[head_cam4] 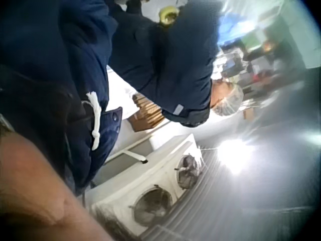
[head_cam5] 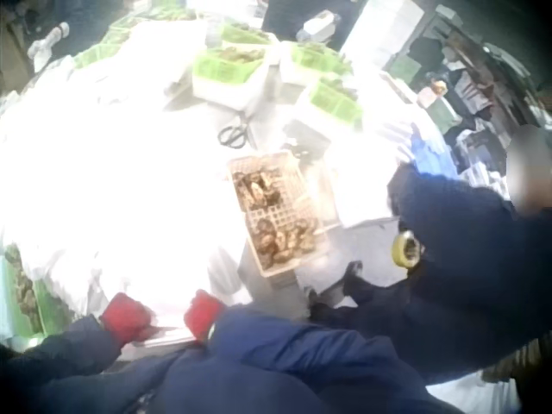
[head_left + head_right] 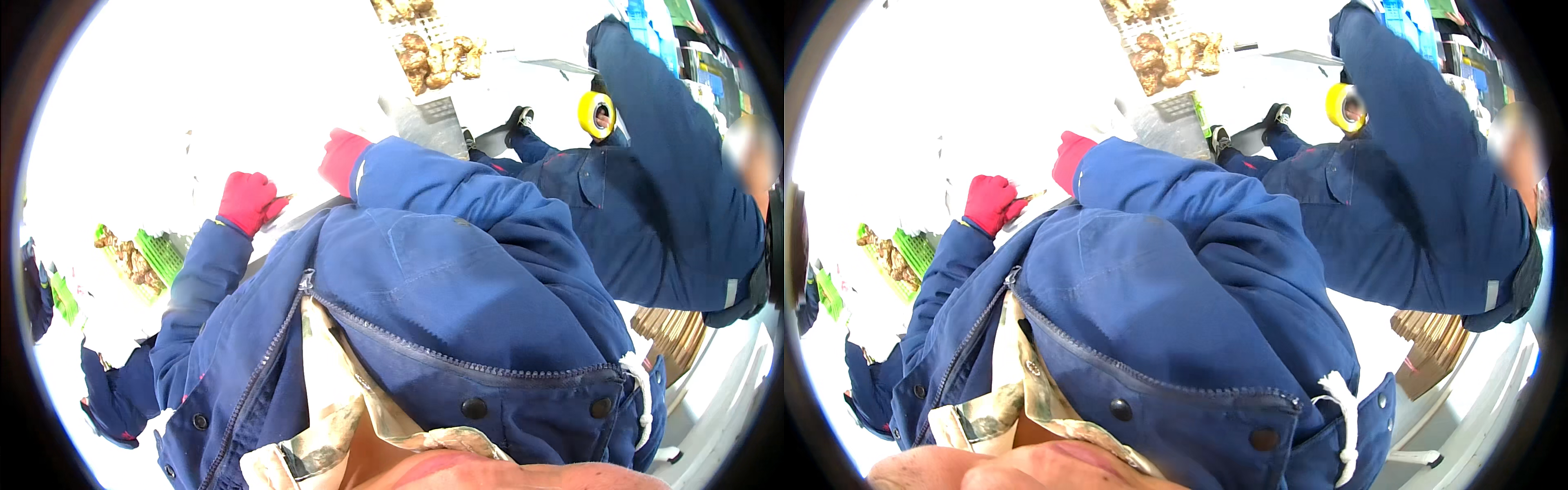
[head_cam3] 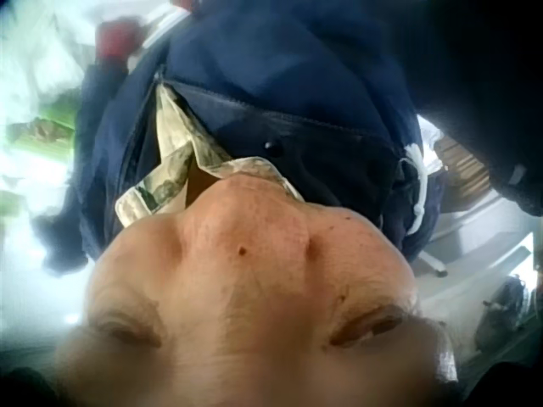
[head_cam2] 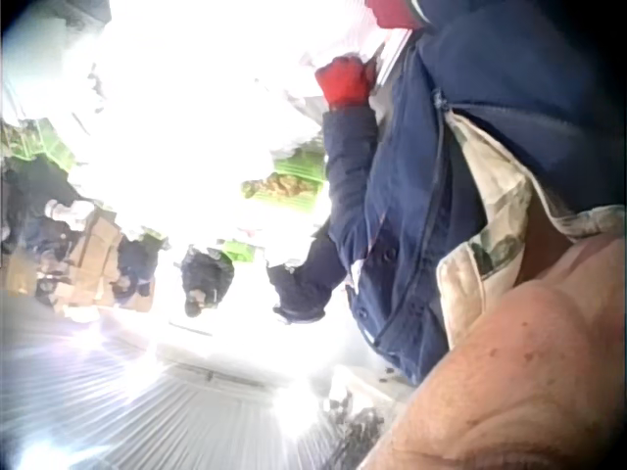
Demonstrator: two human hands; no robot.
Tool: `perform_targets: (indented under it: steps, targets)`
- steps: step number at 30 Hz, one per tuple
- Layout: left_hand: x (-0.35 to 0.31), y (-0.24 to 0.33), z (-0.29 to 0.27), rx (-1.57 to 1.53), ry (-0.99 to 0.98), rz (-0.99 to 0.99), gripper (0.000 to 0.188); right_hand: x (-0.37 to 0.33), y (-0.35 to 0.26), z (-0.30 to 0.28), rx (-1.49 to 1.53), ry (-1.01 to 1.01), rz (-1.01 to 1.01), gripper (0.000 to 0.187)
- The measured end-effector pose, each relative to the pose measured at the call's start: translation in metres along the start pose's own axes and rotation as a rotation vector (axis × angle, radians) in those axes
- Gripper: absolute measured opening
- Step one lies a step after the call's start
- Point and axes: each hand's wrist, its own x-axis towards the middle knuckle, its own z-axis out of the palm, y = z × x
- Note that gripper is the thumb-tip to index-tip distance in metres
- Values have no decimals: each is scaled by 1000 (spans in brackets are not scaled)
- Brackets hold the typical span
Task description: The person sorts mushrooms from a green basket onto a white tray and then covers the tray with a sheet of white paper before setting it aside.
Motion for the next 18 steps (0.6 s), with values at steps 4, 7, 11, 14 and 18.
perform_targets:
  steps: [4, 7, 11, 14, 18]
  targets:
    - [-16, 4, -3, -31, 116, -34, 27, -42, 39, -27, 418, 484, 20, 17]
    - [-13, 28, -12, -35, 305, -110, 27, -101, 141, -39, 242, 499, 679, 26]
    - [9, 42, 8, -160, 319, -113, 23, -127, 224, -6, 154, 155, 1289, 42]
    - [7, 37, 18, -201, 273, -104, 18, -101, 219, -6, 111, 24, 1339, 37]
    - [13, 36, 15, -239, 364, -61, 16, -97, 240, -2, 239, 127, 1385, 49]
